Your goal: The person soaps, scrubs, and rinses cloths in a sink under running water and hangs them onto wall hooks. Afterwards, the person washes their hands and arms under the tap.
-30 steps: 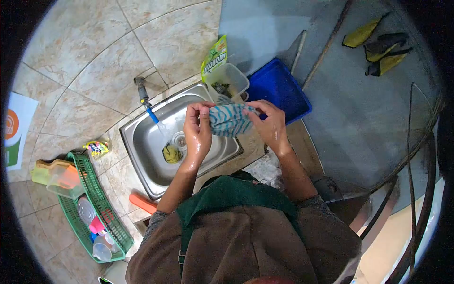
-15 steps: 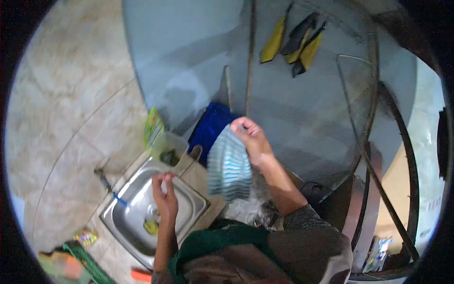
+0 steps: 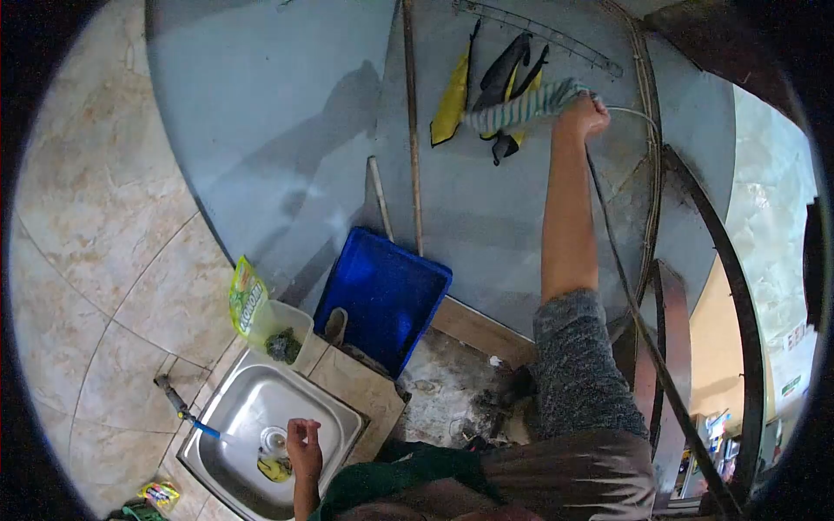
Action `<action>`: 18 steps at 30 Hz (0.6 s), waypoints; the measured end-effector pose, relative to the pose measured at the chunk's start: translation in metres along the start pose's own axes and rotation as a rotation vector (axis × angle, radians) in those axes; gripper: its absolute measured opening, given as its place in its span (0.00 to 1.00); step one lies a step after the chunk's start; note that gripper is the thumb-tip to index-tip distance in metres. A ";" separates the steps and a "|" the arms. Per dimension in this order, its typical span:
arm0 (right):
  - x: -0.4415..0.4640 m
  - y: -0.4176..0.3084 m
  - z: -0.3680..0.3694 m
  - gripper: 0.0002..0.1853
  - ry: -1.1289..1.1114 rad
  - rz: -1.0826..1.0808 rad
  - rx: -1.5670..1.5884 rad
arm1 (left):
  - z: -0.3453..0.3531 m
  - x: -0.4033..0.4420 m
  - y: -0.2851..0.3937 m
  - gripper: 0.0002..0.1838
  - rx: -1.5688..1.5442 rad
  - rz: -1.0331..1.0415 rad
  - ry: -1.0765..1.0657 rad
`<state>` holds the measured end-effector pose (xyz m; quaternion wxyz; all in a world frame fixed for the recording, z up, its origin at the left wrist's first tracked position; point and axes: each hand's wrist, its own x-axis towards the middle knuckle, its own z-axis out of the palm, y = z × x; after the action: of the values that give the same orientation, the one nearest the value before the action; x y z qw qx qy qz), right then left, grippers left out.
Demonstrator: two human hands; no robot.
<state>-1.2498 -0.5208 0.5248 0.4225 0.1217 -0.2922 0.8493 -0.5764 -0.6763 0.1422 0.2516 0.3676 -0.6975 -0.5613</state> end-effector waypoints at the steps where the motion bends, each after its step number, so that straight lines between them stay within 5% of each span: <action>1: 0.009 0.002 0.003 0.10 0.001 0.026 0.101 | 0.000 -0.001 -0.003 0.08 0.009 -0.031 -0.014; 3: 0.016 -0.020 0.012 0.05 -0.075 0.166 0.399 | 0.000 0.002 -0.013 0.08 0.015 -0.074 -0.014; 5: 0.024 -0.033 0.026 0.04 -0.105 0.048 0.235 | -0.002 0.004 -0.004 0.08 0.012 -0.093 -0.014; 7: 0.060 -0.018 0.043 0.14 0.000 -0.405 -0.490 | -0.008 0.006 -0.019 0.08 0.043 -0.075 -0.009; 10: 0.140 0.003 0.050 0.21 -0.291 -0.220 -0.401 | -0.015 0.008 -0.022 0.08 0.058 -0.079 0.031; 12: 0.187 0.009 0.049 0.23 -0.409 -0.511 -1.282 | -0.022 0.005 -0.008 0.08 0.185 -0.064 0.043; 14: 0.191 0.002 0.052 0.22 -0.494 -0.675 -1.768 | -0.028 0.005 -0.026 0.08 0.141 -0.081 0.064; 18: 0.170 -0.020 0.052 0.25 -0.612 -0.732 -1.744 | -0.035 -0.001 -0.043 0.08 0.125 -0.269 0.068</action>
<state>-1.3401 -0.4328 0.6512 0.5065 0.0651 -0.8554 0.0867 -0.5389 -0.7011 0.1093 0.1743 0.4918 -0.6664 -0.5327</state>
